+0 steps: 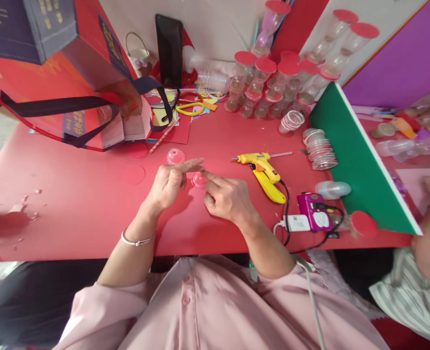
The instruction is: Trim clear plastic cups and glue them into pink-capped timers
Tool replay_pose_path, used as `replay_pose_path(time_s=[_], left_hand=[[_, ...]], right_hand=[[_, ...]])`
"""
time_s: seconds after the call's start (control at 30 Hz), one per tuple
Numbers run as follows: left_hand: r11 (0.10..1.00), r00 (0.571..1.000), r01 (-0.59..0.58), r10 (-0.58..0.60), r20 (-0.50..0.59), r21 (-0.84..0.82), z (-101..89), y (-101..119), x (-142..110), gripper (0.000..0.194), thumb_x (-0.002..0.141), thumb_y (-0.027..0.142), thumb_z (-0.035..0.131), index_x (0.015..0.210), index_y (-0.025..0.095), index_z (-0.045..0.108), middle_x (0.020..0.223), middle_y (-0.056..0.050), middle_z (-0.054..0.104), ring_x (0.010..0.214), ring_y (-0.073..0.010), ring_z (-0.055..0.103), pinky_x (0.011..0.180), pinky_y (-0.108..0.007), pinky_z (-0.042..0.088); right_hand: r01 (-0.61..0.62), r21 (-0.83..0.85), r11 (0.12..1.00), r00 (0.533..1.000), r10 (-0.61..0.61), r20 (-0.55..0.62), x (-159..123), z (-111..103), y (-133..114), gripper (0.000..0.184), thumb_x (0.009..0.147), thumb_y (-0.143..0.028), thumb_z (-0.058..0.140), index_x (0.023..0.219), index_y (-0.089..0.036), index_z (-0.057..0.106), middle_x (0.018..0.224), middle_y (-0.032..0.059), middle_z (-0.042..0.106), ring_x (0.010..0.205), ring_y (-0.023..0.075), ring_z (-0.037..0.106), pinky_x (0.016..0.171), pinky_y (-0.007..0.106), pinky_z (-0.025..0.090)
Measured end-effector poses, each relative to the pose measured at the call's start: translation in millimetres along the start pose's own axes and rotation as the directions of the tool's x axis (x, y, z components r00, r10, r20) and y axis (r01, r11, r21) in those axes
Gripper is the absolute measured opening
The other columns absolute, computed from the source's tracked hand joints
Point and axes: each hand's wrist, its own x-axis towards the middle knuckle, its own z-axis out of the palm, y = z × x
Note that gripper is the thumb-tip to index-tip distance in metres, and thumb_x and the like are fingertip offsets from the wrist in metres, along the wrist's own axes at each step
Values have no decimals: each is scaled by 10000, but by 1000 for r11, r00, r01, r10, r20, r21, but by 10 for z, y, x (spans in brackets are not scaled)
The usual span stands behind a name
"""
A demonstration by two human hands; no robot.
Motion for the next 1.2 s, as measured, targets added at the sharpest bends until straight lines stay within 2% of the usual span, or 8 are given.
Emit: replay_pose_path(time_s=[0.13, 0.23, 0.33, 0.47, 0.63, 0.83, 1.03, 1.2], left_hand=[[996, 1000, 18, -19, -8, -93, 10, -11, 11, 1007, 1005, 830, 93, 1444, 163, 707, 1218, -188, 814, 576, -154, 577, 585, -327, 500], [998, 1000, 1, 0, 23, -61, -3, -31, 9, 931, 1029, 804, 170, 1454, 169, 702, 1173, -168, 829, 628, -175, 655, 637, -333, 529], [1000, 996, -7, 7, 85, 0, -26, -27, -2, 852, 1053, 765, 222, 1462, 190, 698, 1212, -142, 825, 731, -201, 736, 701, -337, 563], [999, 992, 0, -5, 125, 39, -59, 20, -10, 769, 1078, 716, 263, 1418, 209, 730, 1208, -118, 829, 773, -206, 771, 758, -339, 592], [996, 993, 50, -57, 104, 73, -66, 52, 4, 746, 1086, 697, 280, 1353, 197, 766, 1136, -114, 845, 798, -219, 794, 790, -343, 610], [991, 989, 117, -122, 80, 72, -50, 76, 36, 782, 1071, 729, 276, 1254, 189, 812, 945, -98, 859, 816, -243, 808, 847, -356, 619], [988, 987, 145, -148, 59, 49, -43, 102, 69, 765, 1060, 742, 315, 1163, 191, 836, 860, -87, 851, 747, -228, 797, 817, -342, 620], [986, 987, 154, -156, 30, 69, -30, 111, 88, 794, 1039, 775, 330, 1097, 179, 853, 714, -74, 811, 740, -237, 796, 810, -339, 610]], right_hand=[[-13, 0, 1000, 1000, 13, 12, 8, -16, 11, 292, 932, -217, 560, 1073, -196, 815, 1486, 84, 694, 910, 215, 761, 693, 318, 480], [-14, 6, 1000, 999, 14, 47, 14, -12, 0, 310, 933, -220, 559, 1118, -208, 808, 1479, 77, 701, 901, 211, 763, 670, 312, 459], [-36, 18, 999, 994, 34, 104, 18, -24, -20, 303, 934, -227, 569, 1123, -218, 805, 1455, 69, 720, 868, 204, 765, 634, 309, 427], [-45, 7, 999, 989, 43, 141, 22, -66, -49, 281, 949, -245, 574, 1095, -234, 815, 1494, 58, 694, 840, 201, 769, 603, 311, 398], [-17, -19, 1000, 990, 20, 143, 35, -78, -73, 281, 963, -241, 564, 1083, -245, 819, 1490, 43, 698, 832, 214, 773, 589, 325, 396], [-8, -50, 999, 987, 16, 163, 45, -80, -91, 296, 947, -221, 557, 1101, -202, 810, 1473, 96, 705, 806, 218, 767, 612, 327, 423], [-13, -34, 999, 985, 19, 173, 50, -66, -99, 295, 956, -223, 543, 1071, -184, 812, 1398, 120, 747, 807, 218, 763, 648, 332, 445], [-7, -10, 1000, 986, 8, 167, 56, -59, -81, 281, 959, -216, 542, 1055, -186, 805, 1366, 96, 766, 852, 223, 766, 669, 337, 456]])
